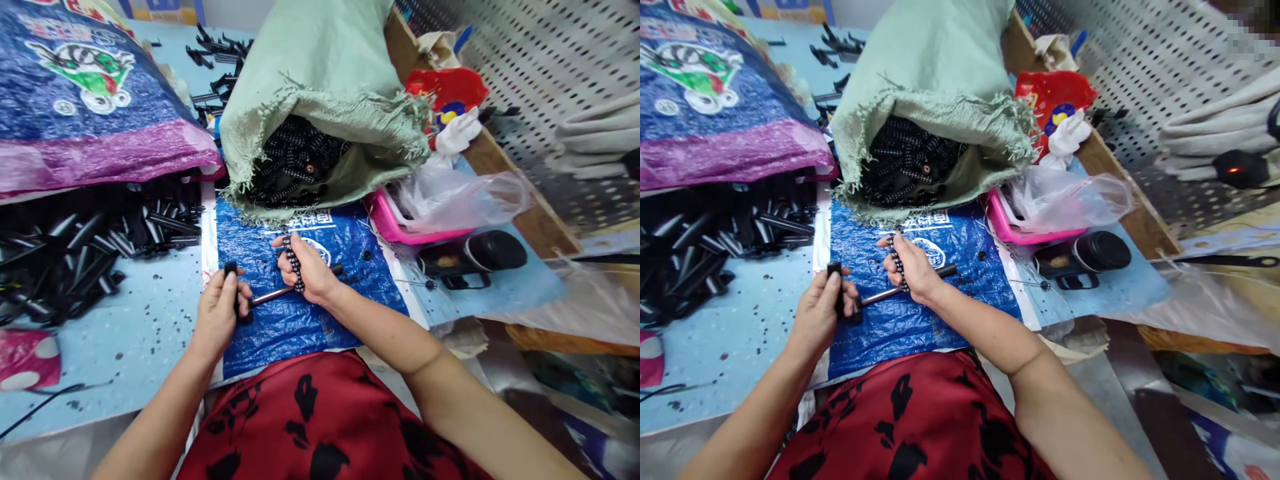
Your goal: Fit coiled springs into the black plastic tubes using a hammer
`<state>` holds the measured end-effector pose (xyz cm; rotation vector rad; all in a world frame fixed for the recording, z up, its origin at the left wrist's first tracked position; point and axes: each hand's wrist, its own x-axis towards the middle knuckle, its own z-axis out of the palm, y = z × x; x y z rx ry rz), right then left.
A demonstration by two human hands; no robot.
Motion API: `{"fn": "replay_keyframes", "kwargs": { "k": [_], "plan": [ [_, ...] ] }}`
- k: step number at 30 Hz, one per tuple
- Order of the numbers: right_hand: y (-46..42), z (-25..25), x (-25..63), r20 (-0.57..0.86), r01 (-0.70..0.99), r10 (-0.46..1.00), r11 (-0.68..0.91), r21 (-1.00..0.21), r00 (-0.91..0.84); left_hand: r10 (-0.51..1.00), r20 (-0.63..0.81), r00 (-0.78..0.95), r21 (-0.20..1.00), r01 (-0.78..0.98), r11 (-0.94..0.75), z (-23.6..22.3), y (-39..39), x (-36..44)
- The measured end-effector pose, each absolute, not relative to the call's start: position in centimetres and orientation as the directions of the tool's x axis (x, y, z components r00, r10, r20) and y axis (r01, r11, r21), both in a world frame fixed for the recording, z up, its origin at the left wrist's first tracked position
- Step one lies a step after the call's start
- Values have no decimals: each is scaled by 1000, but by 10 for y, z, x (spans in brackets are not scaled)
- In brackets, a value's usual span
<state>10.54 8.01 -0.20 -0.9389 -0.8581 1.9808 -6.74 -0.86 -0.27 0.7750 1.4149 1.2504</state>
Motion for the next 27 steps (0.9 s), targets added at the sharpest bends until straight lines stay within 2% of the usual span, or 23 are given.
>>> {"fn": "replay_keyframes", "kwargs": {
  "k": [5, 8, 9, 11, 12, 14, 16, 19, 24, 27],
  "plan": [
    [57, -1, 91, -216, -350, 912, -341, -872, -348, 937, -90, -337, 992, 58, 116, -5, -13, -44],
    [50, -6, 84, -141, -232, 932, -226, -946, -333, 955, -4, -298, 989, 142, 48, -5, -6, -34],
    [49, -8, 85, -94, -170, 930, -163, -972, -356, 960, -2, -281, 988, 145, 45, -4, -4, -34],
    [52, -12, 93, 74, -36, 904, 65, -997, -421, 959, -30, -280, 992, 113, 64, -2, -3, -36],
    [55, -13, 100, 181, 32, 867, 221, -975, -465, 957, -56, -286, 993, 87, 84, -1, -5, -39],
    [62, -15, 116, 370, 130, 718, 536, -834, -589, 952, -111, -284, 991, 43, 129, 1, -9, -45],
    [66, -15, 127, 454, 149, 551, 734, -663, -700, 953, -149, -265, 987, 20, 160, 2, -14, -50],
    [66, -14, 132, 515, 146, 469, 825, -547, -718, 945, -167, -282, 986, -41, 162, 3, -19, -51],
    [51, -11, 125, 589, 140, 443, 862, -487, -676, 921, -101, -377, 995, -30, 97, 5, -19, -43],
    [47, -11, 125, 608, 146, 433, 874, -463, -665, 930, -147, -336, 981, -173, 92, 4, -19, -43]
  ]
}}
